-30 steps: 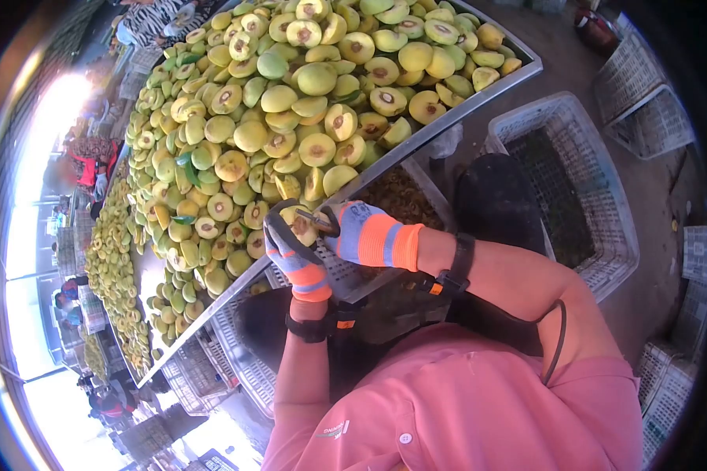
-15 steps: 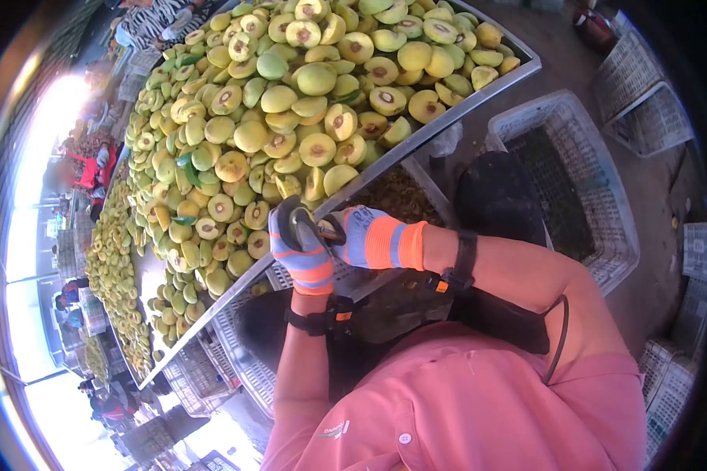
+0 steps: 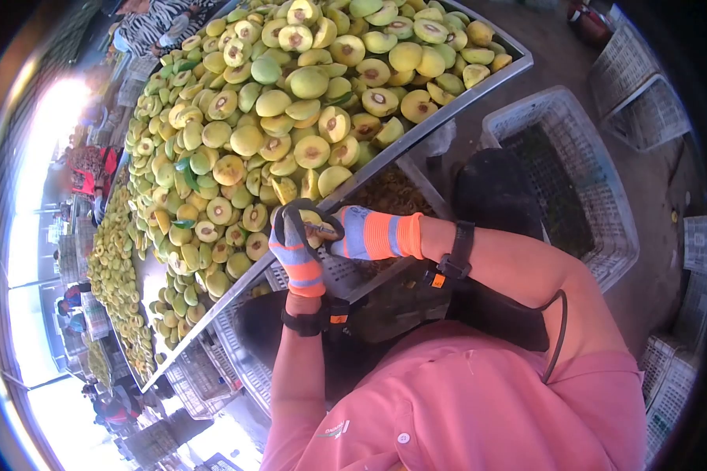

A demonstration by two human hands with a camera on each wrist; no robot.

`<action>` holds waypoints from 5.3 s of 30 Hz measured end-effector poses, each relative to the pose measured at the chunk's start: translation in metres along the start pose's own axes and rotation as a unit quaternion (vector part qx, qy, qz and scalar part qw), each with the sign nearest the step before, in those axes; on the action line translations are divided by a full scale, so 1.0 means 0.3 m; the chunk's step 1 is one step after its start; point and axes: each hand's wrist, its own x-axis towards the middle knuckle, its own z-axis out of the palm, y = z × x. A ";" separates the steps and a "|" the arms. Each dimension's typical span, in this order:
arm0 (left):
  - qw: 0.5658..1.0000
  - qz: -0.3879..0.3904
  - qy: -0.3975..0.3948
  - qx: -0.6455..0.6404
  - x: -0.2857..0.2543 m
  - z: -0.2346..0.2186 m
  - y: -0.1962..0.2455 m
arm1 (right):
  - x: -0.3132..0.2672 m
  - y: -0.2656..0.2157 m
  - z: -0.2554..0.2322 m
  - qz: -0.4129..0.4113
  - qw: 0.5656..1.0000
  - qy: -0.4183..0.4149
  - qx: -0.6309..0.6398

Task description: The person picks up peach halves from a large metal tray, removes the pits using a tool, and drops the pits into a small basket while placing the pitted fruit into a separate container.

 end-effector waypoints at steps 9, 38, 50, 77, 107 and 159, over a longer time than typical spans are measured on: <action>0.989 0.087 0.092 0.072 0.021 0.038 -0.061 | 0.052 0.080 0.072 0.009 0.997 0.031 -0.067; 0.992 0.019 -0.036 0.117 -0.067 0.018 0.062 | -0.042 -0.005 -0.048 0.084 0.990 -0.112 0.021; 0.934 0.246 -0.117 0.233 -0.127 -0.009 0.198 | -0.074 0.009 -0.052 0.024 0.892 -0.324 0.314; 0.760 -0.075 0.186 0.619 -0.162 -0.484 0.435 | -0.058 0.046 0.007 0.065 0.944 -0.081 -0.314; 0.890 0.139 -0.028 0.433 0.337 -0.249 0.141 | 0.043 0.088 0.006 -0.026 0.988 0.095 0.120; 0.941 0.068 0.244 0.225 -0.073 -0.842 0.242 | 0.039 -0.027 0.012 -0.083 0.996 0.038 0.009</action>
